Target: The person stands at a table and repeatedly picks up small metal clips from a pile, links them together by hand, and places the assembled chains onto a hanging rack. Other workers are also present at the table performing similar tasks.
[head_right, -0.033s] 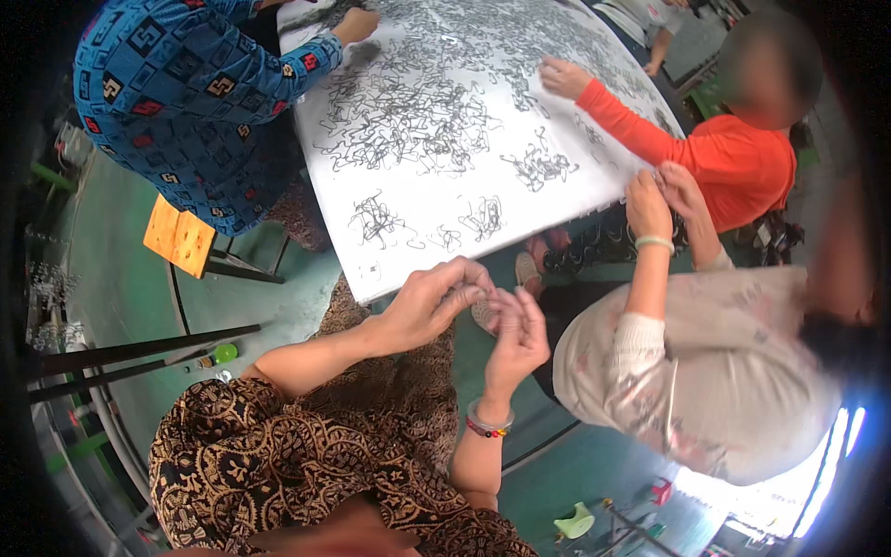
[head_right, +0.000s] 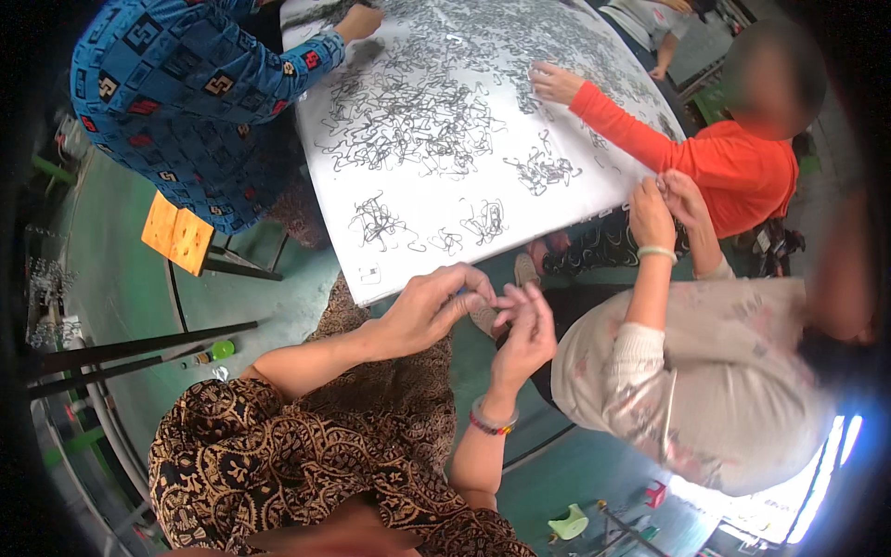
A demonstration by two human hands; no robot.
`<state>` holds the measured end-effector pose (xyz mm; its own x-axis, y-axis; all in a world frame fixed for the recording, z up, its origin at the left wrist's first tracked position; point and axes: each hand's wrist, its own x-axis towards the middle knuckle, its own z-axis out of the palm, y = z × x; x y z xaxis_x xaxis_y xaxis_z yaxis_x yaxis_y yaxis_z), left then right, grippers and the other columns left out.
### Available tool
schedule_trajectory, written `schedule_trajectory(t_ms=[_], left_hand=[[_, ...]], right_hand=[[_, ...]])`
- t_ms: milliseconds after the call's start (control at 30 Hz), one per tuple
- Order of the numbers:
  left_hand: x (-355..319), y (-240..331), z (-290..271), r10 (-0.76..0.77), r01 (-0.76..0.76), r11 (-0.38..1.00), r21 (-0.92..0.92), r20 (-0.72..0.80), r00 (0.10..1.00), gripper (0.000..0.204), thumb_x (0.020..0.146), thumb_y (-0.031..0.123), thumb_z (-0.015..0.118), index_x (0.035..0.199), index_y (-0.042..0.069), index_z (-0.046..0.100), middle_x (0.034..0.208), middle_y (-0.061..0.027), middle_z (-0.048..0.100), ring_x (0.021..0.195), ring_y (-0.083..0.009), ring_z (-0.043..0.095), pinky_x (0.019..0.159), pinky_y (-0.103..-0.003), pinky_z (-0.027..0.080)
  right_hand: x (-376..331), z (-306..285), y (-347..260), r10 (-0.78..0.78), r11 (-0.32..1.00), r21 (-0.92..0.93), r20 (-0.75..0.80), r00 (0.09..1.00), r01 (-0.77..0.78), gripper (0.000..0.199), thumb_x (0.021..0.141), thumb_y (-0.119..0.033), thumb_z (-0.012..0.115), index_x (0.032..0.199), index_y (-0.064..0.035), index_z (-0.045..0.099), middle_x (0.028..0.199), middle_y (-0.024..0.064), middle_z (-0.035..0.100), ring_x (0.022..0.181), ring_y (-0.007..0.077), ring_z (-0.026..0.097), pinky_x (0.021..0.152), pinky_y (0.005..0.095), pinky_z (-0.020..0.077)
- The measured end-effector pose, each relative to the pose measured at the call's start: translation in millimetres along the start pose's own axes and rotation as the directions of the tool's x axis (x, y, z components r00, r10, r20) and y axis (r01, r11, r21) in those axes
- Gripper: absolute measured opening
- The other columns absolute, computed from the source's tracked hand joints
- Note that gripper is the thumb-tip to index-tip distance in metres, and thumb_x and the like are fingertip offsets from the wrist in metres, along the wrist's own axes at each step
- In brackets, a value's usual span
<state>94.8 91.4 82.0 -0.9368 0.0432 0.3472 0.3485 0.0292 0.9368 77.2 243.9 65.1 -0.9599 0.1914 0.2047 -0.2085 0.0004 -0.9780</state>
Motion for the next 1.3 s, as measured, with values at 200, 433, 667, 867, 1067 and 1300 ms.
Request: schedule_trajectory(t_ms=[200, 433, 667, 867, 1067, 1300], left_hand=[[-7.2, 0.0, -6.0, -0.025, 0.026, 0.999, -0.040, 0.030, 0.999, 0.010, 0.091, 0.012, 0.057, 0.099, 0.006, 0.057, 0.088, -0.0098, 0.060, 0.087, -0.0308, 0.057, 0.081, -0.041, 0.042], [-10.9, -9.6, -10.8, -0.046, 0.049, 0.998, -0.029, 0.092, 0.995, 0.010, 0.089, 0.010, 0.058, 0.098, 0.006, 0.055, 0.086, -0.0091, 0.060, 0.084, -0.0308, 0.056, 0.077, -0.040, 0.043], [-11.8, -3.4, -5.3, -0.031, 0.040, 0.997, -0.073, 0.113, 0.993, 0.009, 0.090, 0.010, 0.057, 0.098, 0.006, 0.056, 0.085, -0.0084, 0.060, 0.085, -0.0289, 0.056, 0.076, -0.041, 0.043], [-20.4, -5.2, 4.6, 0.000, 0.004, 0.999, -0.053, 0.065, 0.998, 0.011, 0.090, 0.010, 0.059, 0.099, 0.005, 0.059, 0.088, -0.0080, 0.062, 0.082, -0.0273, 0.059, 0.075, -0.037, 0.044], [-19.2, -4.2, 15.6, -0.006, 0.008, 0.999, -0.043, 0.054, 0.999, 0.013, 0.089, 0.005, 0.061, 0.101, 0.003, 0.063, 0.089, -0.0102, 0.063, 0.080, -0.0232, 0.063, 0.068, -0.033, 0.050], [-17.2, -12.0, 17.2, 0.094, -0.099, 0.993, 0.068, 0.071, 0.993, 0.014, 0.085, 0.006, 0.067, 0.099, 0.002, 0.066, 0.088, -0.0106, 0.066, 0.078, -0.0230, 0.064, 0.069, -0.032, 0.050]], right_hand=[[128.0, 82.0, 67.3, 0.173, 0.934, -0.357, 0.383, 0.908, -0.027, 0.031, 0.086, -0.007, 0.064, 0.115, 0.0033, 0.063, 0.086, 0.0118, 0.069, 0.069, 0.0153, 0.063, 0.062, 0.0261, 0.0495], [175.5, 121.4, 117.1, 0.023, 0.757, -0.594, 0.443, 0.896, 0.274, 0.030, 0.077, -0.004, 0.066, 0.106, 0.0009, 0.068, 0.076, 0.0170, 0.069, 0.067, 0.0234, 0.067, 0.066, 0.0334, 0.0528], [210.1, 79.1, 88.1, 0.263, 0.752, -0.658, 0.371, 0.891, 0.052, 0.019, 0.077, -0.002, 0.064, 0.092, 0.0036, 0.072, 0.071, 0.0075, 0.067, 0.057, 0.0100, 0.058, 0.054, 0.0232, 0.0484], [194.9, 51.3, 63.7, 0.268, 0.881, -0.471, 0.409, 0.872, -0.049, 0.019, 0.078, 0.000, 0.062, 0.095, 0.0082, 0.067, 0.075, 0.0097, 0.066, 0.064, 0.0141, 0.062, 0.061, 0.0243, 0.0503], [81.3, -5.0, -10.7, 0.146, 0.988, -0.023, 0.443, 0.885, -0.151, 0.013, 0.084, 0.004, 0.062, 0.096, 0.0089, 0.061, 0.083, 0.0143, 0.067, 0.069, 0.0160, 0.064, 0.065, 0.0251, 0.0507], [-20.0, -41.3, -49.4, 0.137, 0.970, 0.168, 0.225, 0.965, -0.177, 0.037, 0.078, 0.012, 0.065, 0.113, 0.0064, 0.056, 0.081, 0.0115, 0.066, 0.067, 0.0135, 0.063, 0.057, 0.0221, 0.0498]])
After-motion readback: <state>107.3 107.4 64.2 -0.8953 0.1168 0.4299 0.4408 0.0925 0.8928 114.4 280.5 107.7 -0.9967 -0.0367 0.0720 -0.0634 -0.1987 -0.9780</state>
